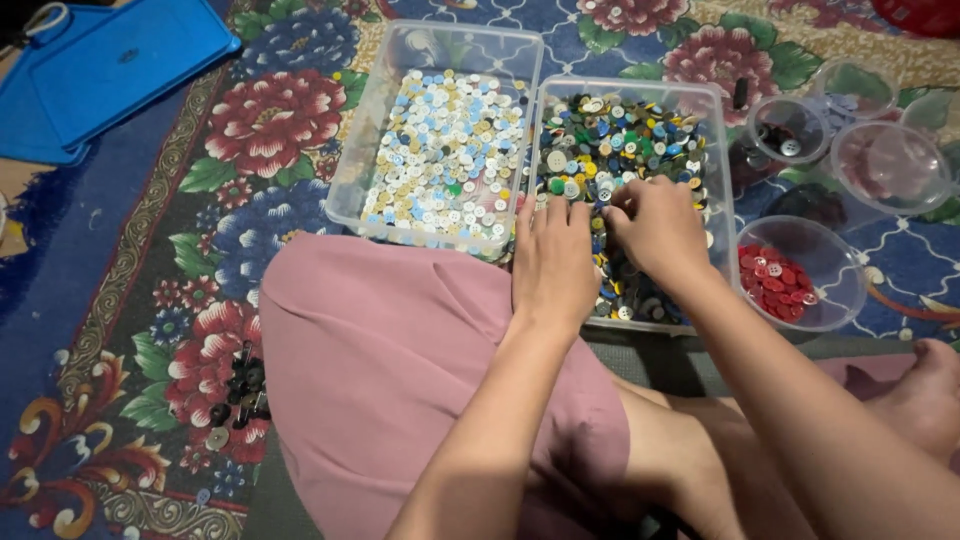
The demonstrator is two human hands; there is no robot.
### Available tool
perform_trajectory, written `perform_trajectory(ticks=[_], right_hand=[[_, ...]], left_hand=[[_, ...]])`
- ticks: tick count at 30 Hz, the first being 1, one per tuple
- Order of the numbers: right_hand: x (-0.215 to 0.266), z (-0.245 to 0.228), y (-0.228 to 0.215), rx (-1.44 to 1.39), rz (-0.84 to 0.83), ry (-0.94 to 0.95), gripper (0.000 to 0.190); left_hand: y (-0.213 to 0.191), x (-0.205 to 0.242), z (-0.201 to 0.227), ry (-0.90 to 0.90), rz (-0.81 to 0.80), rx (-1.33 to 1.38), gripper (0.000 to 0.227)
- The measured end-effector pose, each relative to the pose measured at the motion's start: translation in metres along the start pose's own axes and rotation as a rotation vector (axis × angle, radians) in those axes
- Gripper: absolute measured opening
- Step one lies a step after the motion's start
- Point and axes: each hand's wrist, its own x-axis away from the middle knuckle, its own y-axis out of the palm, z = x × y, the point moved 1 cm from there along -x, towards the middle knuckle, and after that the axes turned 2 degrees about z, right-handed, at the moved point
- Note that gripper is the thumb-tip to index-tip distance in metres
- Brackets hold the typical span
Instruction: Sorting various buttons by color and size from a large bin into smaller containers.
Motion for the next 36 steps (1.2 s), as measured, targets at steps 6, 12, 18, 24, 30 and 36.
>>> perform_trajectory(ticks=[6, 12, 18, 24, 30, 36], right_hand=[[0.001, -0.008, 0.002, -0.188, 0.022, 0.098, 0.027], [-0.005, 0.001, 0.013, -0.239, 0.028, 0.099, 0.019], [-0.001, 0.005, 0.007, -0.264, 0.072, 0.042, 0.019], [0.017, -0.017, -0.035, -0.209, -0.070, -0.278, 0.013], [0.011, -0.021, -0.063, -0.277, -0.273, -0.189, 0.016], [-0.013, -0.026, -0.076, -0.198, -0.460, -0.184, 0.019]], left_hand=[[0.006, -0.001, -0.002, -0.005, 0.012, 0.001, 0.041], [0.002, 0.001, 0.001, -0.001, 0.047, -0.021, 0.036], [0.012, -0.001, -0.002, -0.022, 0.079, -0.025, 0.035], [0.012, 0.000, -0.003, -0.014, 0.066, 0.001, 0.022], [0.010, -0.001, -0.002, -0.035, 0.096, 0.038, 0.010], [0.014, -0.001, 0.000, 0.020, 0.230, 0.102, 0.027]])
